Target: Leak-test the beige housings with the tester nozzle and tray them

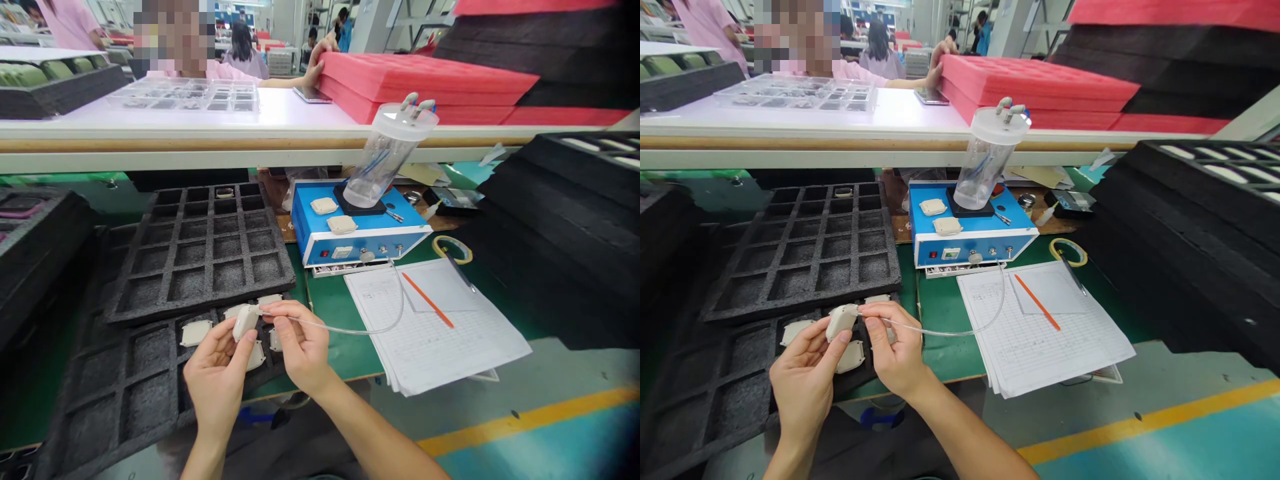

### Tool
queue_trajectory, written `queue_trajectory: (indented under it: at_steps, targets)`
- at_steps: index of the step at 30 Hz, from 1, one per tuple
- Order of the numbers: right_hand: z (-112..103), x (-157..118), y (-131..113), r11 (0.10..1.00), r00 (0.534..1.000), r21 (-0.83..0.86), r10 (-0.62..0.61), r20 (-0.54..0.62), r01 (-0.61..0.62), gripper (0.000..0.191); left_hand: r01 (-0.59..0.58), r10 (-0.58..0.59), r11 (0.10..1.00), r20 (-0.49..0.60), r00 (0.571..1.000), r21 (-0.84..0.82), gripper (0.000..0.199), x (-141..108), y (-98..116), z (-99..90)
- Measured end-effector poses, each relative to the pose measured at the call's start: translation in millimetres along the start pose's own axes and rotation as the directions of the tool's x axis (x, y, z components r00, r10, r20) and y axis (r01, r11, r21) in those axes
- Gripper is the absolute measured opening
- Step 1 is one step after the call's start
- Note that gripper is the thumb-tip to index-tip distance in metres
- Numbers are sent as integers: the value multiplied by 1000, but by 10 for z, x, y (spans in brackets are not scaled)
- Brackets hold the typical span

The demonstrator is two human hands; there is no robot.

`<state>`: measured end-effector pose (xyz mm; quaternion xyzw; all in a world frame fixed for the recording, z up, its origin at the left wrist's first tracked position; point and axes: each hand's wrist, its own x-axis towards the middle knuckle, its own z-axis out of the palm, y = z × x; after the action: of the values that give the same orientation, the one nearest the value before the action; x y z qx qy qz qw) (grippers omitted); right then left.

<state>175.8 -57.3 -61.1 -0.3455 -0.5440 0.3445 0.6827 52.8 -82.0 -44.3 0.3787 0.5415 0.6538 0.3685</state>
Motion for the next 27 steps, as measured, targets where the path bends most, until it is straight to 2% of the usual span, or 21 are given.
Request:
queue_trajectory:
  at_steps: [3,6,8,10,13,16,18,23,25,27]
  targets:
    - [-15,-11,3,1000,1000,-5,12,8,-12,17,-3,3,1000,-2,1000,10,32,-16,-6,47]
    - [-47,-64,-18,999,1000,-27,28,6,-28,16,-20,20,999,17,1000,36,29,-52,85,53]
    - [-61,-103,-39,998,999,-24,50,-18,-50,16,-46,44,994,27,999,95,29,-56,204,-56]
    - [-62,-125,-61,996,995,-1,88,-53,-89,16,-105,110,959,-3,994,263,34,-55,342,-281]
    - [-49,-129,-98,989,987,40,143,-76,-141,16,-170,195,781,24,980,601,31,-109,491,-699]
    - [-38,-121,-125,984,983,44,175,-58,-173,16,-204,127,613,159,979,763,20,-214,472,-946]
    - [-37,-115,-129,981,980,31,195,-49,-193,16,-250,127,516,215,968,819,22,-291,381,-962]
    - [-55,-118,-103,977,976,20,215,-23,-214,18,-302,214,148,267,940,942,36,-484,200,-872]
    - [-62,-125,-87,975,975,16,223,-11,-223,19,-351,226,113,320,920,930,38,-454,244,-891]
    - [-56,-127,-71,973,973,-2,230,10,-230,20,-433,287,154,379,880,888,38,-242,378,-875]
